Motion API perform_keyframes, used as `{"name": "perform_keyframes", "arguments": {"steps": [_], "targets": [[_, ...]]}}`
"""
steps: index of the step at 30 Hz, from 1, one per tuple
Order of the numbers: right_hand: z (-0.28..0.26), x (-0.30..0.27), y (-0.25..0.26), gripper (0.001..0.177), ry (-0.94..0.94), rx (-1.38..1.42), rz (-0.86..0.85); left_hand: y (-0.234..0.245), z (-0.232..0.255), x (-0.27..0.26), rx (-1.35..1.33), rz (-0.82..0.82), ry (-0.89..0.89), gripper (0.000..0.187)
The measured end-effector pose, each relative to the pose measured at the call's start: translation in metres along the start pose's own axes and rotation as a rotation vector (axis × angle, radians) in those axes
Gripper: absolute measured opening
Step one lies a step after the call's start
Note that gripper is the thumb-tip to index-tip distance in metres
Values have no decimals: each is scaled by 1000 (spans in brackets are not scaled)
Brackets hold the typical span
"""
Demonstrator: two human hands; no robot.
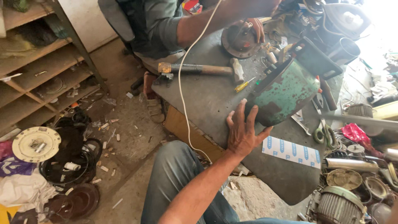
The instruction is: The person cuts small rectangular pieces from a strip of paper using scissors and inserts them into the slots of a motor stator. The person repeats this process multiple times, placing the paper pieces into the stator's winding slots.
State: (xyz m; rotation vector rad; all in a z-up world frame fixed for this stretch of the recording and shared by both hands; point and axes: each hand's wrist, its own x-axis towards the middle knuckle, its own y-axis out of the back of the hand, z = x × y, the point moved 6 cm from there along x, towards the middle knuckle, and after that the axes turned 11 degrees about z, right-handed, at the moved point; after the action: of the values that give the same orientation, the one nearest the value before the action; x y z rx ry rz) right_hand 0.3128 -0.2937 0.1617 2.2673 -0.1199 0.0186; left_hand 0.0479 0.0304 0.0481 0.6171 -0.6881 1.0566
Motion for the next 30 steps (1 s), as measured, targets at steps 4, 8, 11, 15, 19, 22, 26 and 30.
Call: {"name": "perform_keyframes", "arguments": {"steps": [4, 8, 11, 15, 19, 22, 26, 30], "targets": [[-42, -41, -28, 25, 269, -27, -42, 8, 4, 4, 4, 42, -6, 90], [-57, -98, -7, 22, 561, -54, -140, 12, 4, 0, -32, 95, 17, 76], [-78, -134, -7, 21, 755, -19, -218, 15, 0, 0, -82, 112, 59, 62], [-71, -194, -89, 20, 850, -7, -248, 12, -5, -4, -51, 101, 81, 51], [-55, -218, -140, 27, 874, -84, -130, 8, -4, -7, -12, 63, 46, 55], [-53, -220, -140, 34, 906, -45, 37, 7, 2, -3, -31, 39, -31, 64], [-27, -224, -121, 32, 822, 6, 196, 6, 7, -1, -95, -8, -60, 73], [0, -220, -108, 38, 716, 29, 263, 7, 20, 12, -48, -10, -110, 80]]}}
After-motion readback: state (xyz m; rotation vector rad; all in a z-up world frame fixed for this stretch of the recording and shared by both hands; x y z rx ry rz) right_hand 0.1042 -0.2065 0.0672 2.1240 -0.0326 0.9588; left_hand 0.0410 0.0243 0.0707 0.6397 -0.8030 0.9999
